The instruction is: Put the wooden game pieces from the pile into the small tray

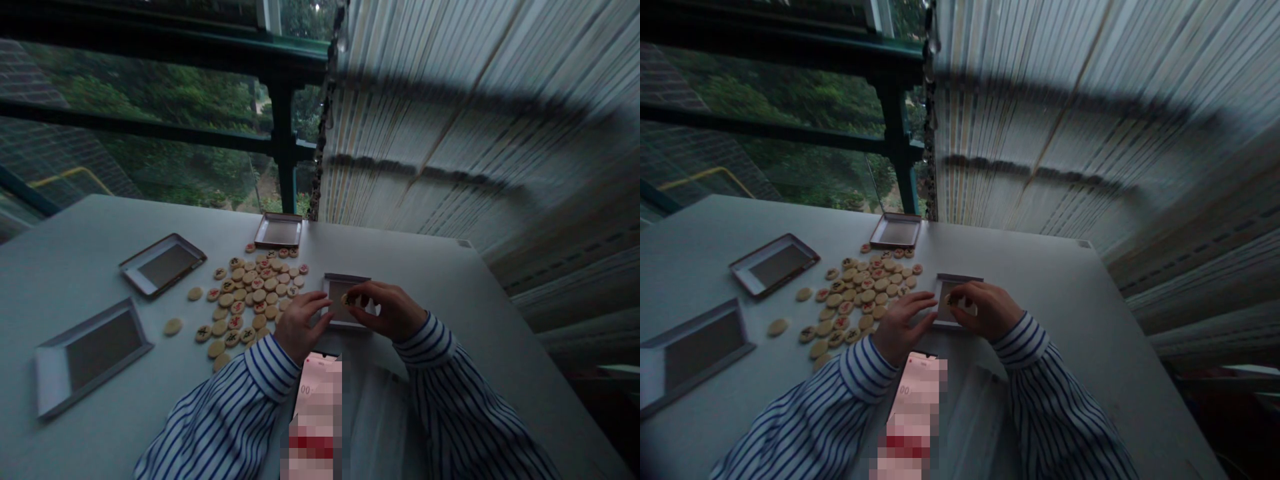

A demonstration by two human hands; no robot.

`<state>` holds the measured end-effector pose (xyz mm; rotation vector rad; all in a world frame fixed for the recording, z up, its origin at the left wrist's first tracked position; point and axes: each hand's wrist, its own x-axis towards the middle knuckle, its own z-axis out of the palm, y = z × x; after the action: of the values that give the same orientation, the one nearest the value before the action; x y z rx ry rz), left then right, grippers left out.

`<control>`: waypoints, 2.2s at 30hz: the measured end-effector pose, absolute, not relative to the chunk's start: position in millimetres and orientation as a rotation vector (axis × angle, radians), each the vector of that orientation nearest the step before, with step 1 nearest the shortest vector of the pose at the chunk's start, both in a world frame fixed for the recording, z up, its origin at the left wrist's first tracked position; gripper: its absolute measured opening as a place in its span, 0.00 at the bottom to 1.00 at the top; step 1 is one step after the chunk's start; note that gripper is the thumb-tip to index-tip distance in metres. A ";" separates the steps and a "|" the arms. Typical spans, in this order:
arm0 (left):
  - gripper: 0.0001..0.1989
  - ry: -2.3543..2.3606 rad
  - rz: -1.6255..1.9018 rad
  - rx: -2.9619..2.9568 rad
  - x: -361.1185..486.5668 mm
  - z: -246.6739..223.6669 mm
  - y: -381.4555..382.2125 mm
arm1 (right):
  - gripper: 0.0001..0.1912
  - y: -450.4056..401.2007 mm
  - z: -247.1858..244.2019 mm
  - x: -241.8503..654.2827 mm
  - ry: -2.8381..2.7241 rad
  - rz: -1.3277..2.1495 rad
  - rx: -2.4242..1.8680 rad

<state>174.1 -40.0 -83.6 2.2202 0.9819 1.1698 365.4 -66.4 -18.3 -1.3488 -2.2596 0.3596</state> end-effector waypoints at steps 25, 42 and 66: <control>0.07 0.808 1.057 2.526 170.3 -99.6 -34.1 | 0.12 -67.1 -12.9 394.7 -2.409 0.399 -1.590; 0.08 0.801 1.057 2.506 169.1 -98.4 -33.9 | 0.09 -66.7 -19.7 394.2 -2.522 0.365 -1.795; 0.08 0.829 1.051 2.510 169.6 -93.9 -35.5 | 0.12 -62.7 -27.0 386.4 -2.642 0.490 -1.853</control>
<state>169.6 -35.5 -93.9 2.5104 0.8295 1.0508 386.4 -62.7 -27.0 -1.8529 -2.6421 0.4903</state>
